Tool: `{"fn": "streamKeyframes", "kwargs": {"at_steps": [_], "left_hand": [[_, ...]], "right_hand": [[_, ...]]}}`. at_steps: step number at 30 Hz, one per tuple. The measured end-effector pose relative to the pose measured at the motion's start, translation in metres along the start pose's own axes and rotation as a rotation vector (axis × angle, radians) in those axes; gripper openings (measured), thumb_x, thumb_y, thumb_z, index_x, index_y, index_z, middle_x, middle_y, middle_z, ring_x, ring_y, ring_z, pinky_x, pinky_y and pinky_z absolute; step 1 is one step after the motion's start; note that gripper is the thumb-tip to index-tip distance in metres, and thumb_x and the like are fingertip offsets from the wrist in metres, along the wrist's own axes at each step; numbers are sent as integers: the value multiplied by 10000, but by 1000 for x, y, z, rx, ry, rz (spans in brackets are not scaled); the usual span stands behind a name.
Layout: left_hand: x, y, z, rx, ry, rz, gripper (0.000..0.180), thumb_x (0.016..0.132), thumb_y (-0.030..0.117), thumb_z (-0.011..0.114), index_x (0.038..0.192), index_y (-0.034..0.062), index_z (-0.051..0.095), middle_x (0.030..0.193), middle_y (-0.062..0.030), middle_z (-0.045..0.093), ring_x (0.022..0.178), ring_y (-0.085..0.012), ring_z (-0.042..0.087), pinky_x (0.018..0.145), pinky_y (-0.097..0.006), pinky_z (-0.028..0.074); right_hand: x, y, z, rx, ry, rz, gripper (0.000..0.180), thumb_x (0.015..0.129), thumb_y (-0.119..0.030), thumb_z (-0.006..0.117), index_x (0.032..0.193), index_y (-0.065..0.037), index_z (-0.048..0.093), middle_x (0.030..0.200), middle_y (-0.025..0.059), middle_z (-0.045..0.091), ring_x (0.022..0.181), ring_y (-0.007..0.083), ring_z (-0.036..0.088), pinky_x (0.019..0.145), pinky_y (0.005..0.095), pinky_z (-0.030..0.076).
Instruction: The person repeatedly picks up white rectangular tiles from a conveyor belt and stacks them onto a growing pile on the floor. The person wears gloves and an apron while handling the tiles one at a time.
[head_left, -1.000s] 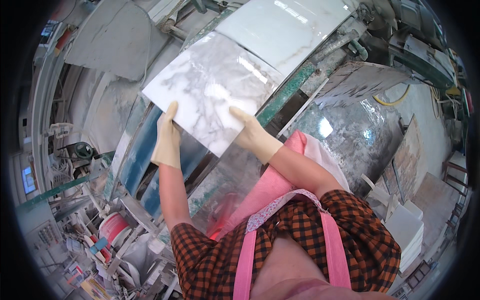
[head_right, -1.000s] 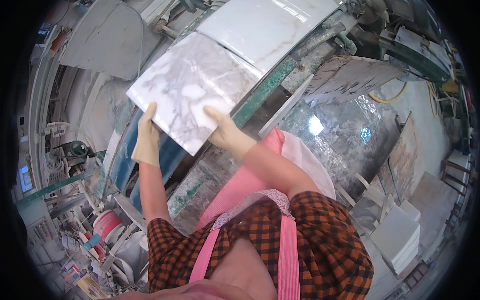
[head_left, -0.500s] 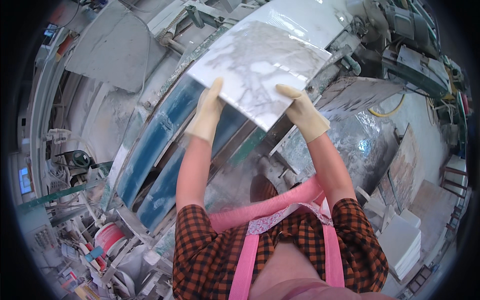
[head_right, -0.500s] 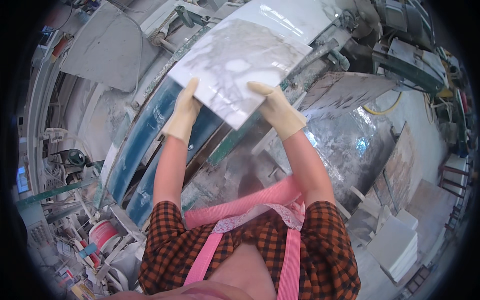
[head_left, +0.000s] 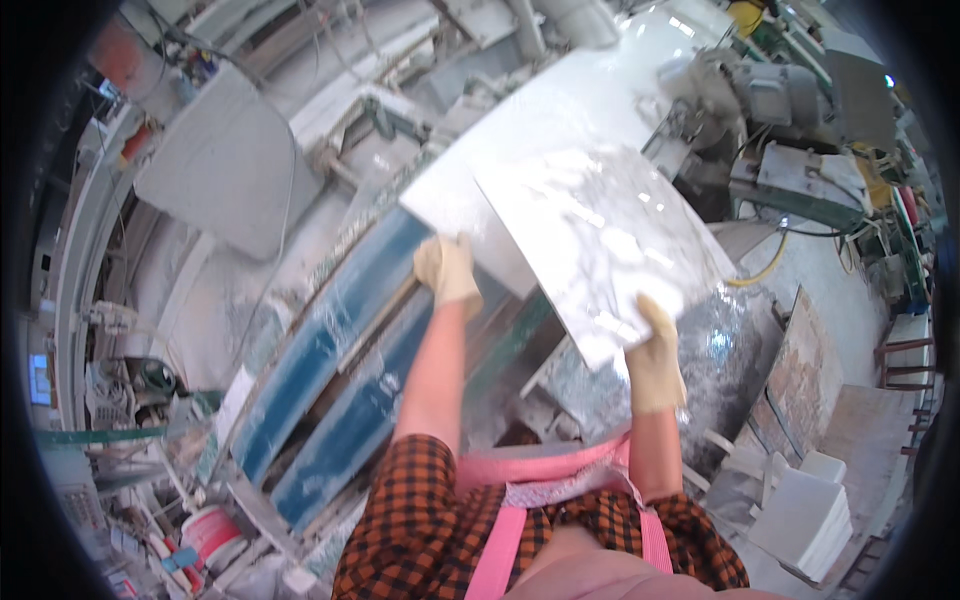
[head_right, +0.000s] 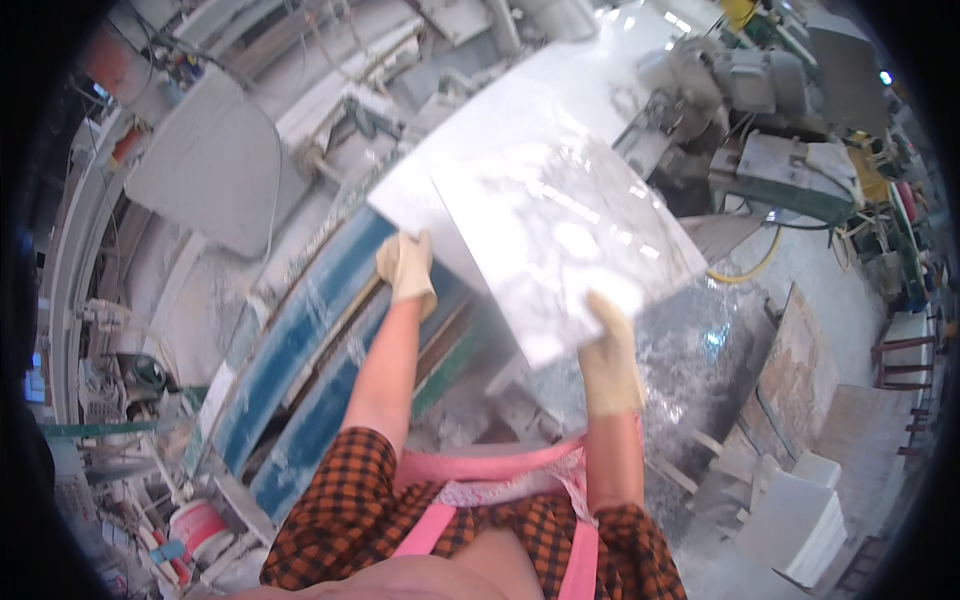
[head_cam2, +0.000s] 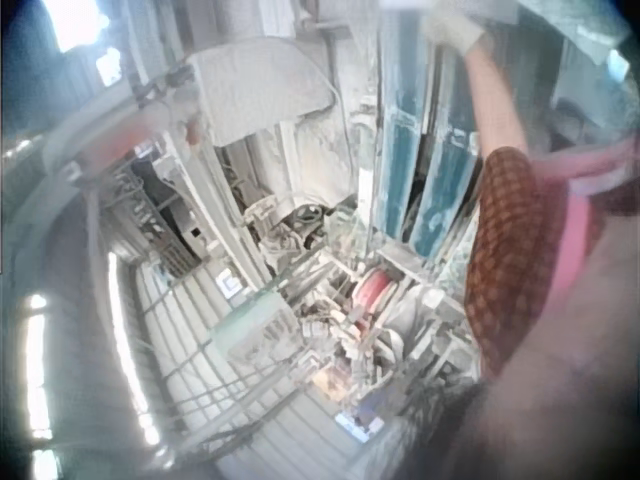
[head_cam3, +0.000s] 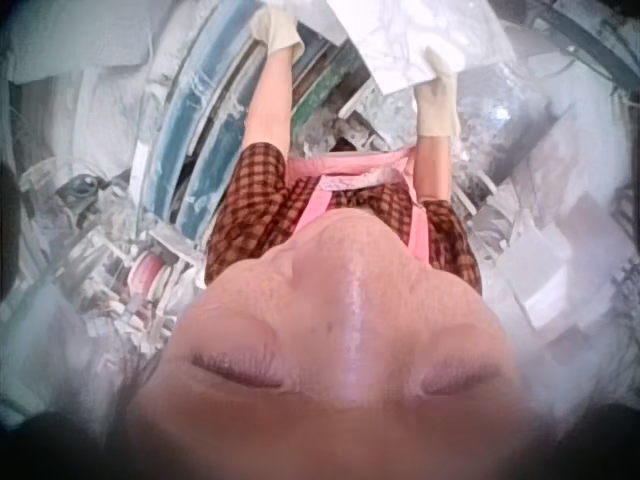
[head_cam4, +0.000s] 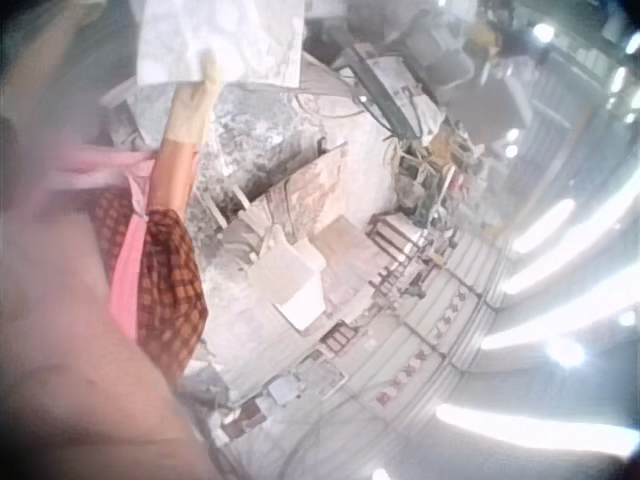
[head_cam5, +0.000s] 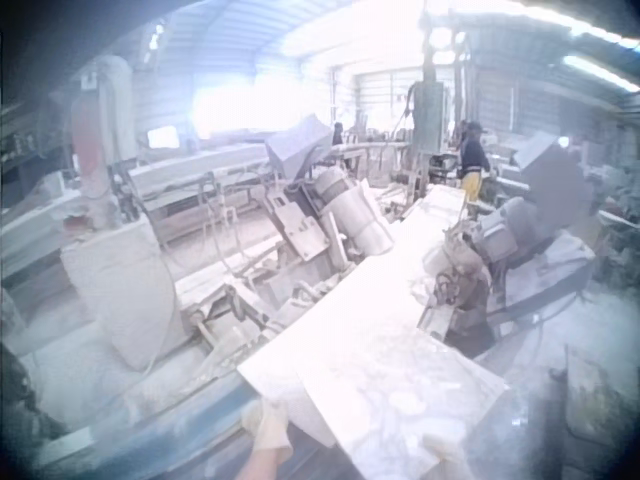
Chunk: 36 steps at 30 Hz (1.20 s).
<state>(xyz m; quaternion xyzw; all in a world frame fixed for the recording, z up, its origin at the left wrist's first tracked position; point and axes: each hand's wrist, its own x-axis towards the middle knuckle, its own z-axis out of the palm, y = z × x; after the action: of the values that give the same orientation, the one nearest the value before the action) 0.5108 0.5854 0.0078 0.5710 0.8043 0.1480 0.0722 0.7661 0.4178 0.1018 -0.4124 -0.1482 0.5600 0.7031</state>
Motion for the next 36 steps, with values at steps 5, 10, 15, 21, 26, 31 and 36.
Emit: {"fn": "streamKeyframes", "kwargs": {"at_steps": [5, 10, 15, 21, 26, 31, 36], "left_hand": [[-7, 14, -5, 139, 54, -25, 450, 873, 441, 543, 811, 38, 735, 924, -165, 696, 916, -288, 640, 824, -383, 489], [-21, -5, -8, 110, 49, 102, 467, 861, 436, 538, 808, 14, 731, 892, -196, 692, 876, -347, 653, 781, -431, 507], [-20, 13, -14, 115, -2, -74, 439, 872, 408, 535, 817, 20, 733, 908, -166, 705, 895, -334, 660, 752, -413, 520], [-24, 56, -47, 156, -143, -157, 193, 791, 209, 623, 876, 88, 748, 951, -138, 717, 952, -335, 678, 765, -367, 542], [-12, 46, -29, 223, -187, -133, 197, 776, 189, 626, 891, 83, 746, 979, -122, 720, 928, -280, 694, 734, -367, 550], [3, 14, -23, -517, -196, -430, 276, 787, 144, 537, 974, 0, 681, 1027, -200, 668, 1020, -323, 611, 893, -391, 476], [25, 1, -64, -1023, -403, -92, 389, 891, 347, 587, 1077, 6, 614, 1024, -144, 644, 951, -248, 602, 830, -378, 497]], "right_hand": [[-66, -51, -60, 253, 225, -28, 533, 854, -113, 576, 1326, 79, 416, 1307, 249, 512, 1187, 383, 539, 1018, 513, 450], [-138, -74, -133, 302, 246, -203, 482, 879, -154, 567, 1275, 100, 464, 1270, 237, 546, 1171, 353, 550, 1023, 485, 440], [-187, -74, -211, 416, 460, -335, 438, 910, -137, 566, 1285, 73, 485, 1298, 207, 551, 1198, 319, 552, 1020, 451, 465], [-278, -9, -310, -677, 999, -501, 333, 980, -154, 523, 1201, 95, 526, 1175, 162, 620, 1051, 184, 595, 885, 264, 484], [-341, 46, -371, -1090, 1252, -398, 357, 1007, -196, 492, 1180, 114, 528, 1081, 178, 651, 947, 191, 620, 847, 266, 495], [-351, 37, -365, -1053, 1320, -136, 323, 943, -207, 578, 1145, 43, 602, 1052, 145, 679, 930, 250, 645, 842, 314, 504], [-348, 15, -315, -958, 1450, 367, 516, 985, -383, 435, 1426, -115, 432, 1368, 33, 558, 1228, 250, 541, 994, 399, 418]]}}
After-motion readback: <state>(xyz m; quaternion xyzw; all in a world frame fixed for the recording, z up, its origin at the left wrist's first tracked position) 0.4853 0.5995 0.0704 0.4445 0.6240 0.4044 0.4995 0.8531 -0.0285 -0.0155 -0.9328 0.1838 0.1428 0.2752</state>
